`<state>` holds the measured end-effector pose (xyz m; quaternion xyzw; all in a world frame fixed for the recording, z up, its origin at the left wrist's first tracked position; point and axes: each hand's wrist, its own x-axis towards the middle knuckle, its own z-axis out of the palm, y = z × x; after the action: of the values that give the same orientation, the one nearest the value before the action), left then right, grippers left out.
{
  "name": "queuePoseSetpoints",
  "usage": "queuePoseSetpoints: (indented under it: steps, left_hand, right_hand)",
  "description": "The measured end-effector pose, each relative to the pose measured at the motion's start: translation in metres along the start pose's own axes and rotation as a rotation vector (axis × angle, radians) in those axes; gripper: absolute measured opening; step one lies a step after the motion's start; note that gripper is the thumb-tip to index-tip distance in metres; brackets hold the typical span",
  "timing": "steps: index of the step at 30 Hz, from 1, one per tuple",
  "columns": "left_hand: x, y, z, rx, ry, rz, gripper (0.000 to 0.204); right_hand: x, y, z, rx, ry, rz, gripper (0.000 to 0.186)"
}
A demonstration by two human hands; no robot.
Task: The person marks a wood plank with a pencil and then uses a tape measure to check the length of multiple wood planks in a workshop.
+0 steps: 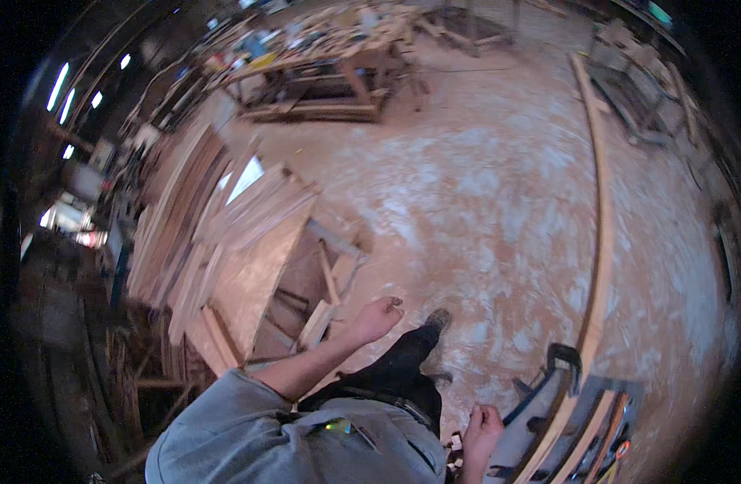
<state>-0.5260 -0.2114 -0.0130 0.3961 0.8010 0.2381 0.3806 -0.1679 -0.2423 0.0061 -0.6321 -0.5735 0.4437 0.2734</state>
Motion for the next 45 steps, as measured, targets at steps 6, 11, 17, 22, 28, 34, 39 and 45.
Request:
queuePoseSetpoints:
  steps: [6,11,17,22,28,34,39,45]
  left_hand:
    - [-0.045,-0.048,-0.031,-0.148,0.058,-0.132,0.046]
    - [-0.021,-0.095,-0.069,-0.229,0.215,-0.208,0.042]
    - [0.016,-0.126,-0.139,-0.28,0.298,-0.272,0.045]
    - [0.03,-0.141,-0.185,-0.255,0.374,-0.315,0.046]
    - [0.028,-0.18,-0.195,-0.376,0.485,-0.443,0.045]
    - [0.027,-0.182,-0.173,-0.318,0.525,-0.593,0.046]
    - [0.006,-0.185,-0.146,-0.431,0.632,-0.654,0.045]
    - [0.011,-0.153,-0.152,-0.596,0.679,-0.762,0.044]
  right_hand:
    - [0.031,0.015,0.009,-0.074,-0.206,-0.103,0.022]
    - [0.08,-0.006,0.031,-0.105,-0.212,-0.071,0.025]
    - [0.132,-0.071,0.103,0.014,-0.4,0.206,0.018]
    - [0.179,-0.086,0.167,-0.115,-0.595,0.06,0.021]
    - [0.216,-0.134,0.207,-0.274,-0.752,0.016,0.022]
    - [0.29,-0.089,0.227,-0.481,-0.835,-0.329,0.024]
    - [0.333,-0.136,0.236,-0.642,-0.906,-0.507,0.028]
    - [0.39,-0.132,0.235,-0.543,-0.867,-0.56,0.027]
